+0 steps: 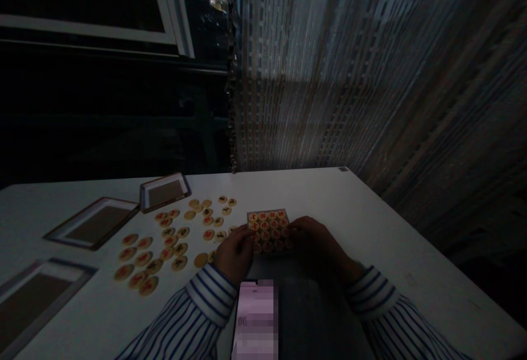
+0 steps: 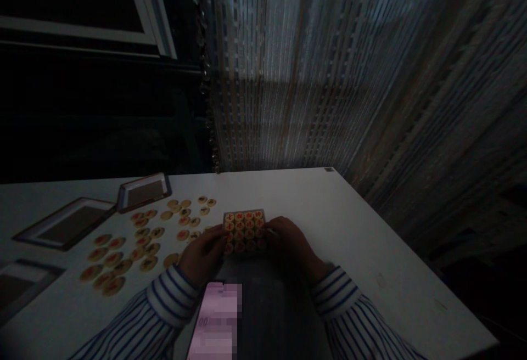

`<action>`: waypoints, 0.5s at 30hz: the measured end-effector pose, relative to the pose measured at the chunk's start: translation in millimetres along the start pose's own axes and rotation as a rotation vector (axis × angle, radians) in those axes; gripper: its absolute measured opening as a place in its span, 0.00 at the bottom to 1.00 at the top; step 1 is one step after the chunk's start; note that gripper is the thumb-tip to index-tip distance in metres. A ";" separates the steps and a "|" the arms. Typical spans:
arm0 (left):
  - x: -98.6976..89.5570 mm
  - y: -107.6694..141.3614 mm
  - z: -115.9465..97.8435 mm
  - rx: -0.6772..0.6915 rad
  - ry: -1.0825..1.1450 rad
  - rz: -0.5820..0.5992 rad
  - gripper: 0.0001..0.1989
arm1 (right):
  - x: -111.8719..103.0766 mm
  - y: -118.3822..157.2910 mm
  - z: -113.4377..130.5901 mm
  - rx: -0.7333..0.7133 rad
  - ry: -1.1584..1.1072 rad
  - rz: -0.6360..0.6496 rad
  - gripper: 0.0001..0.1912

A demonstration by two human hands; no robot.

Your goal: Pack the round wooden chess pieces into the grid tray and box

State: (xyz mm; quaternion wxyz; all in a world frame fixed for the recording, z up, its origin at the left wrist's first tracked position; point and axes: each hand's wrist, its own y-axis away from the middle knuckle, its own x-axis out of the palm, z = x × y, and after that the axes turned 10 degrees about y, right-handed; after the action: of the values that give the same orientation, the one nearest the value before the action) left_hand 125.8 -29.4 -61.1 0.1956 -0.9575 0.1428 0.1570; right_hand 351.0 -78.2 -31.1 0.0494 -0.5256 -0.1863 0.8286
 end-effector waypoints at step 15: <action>0.4 0.0 0.0 -0.044 -0.065 -0.011 0.14 | 10.2 -5.9 -8.5 0.009 0.024 -0.050 0.11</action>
State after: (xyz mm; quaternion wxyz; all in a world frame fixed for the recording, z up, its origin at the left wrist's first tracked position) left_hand 126.1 -29.5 -61.3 0.1799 -0.9567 0.1275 0.1899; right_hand 353.4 -67.7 -40.9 0.0746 -0.5306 -0.1949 0.8215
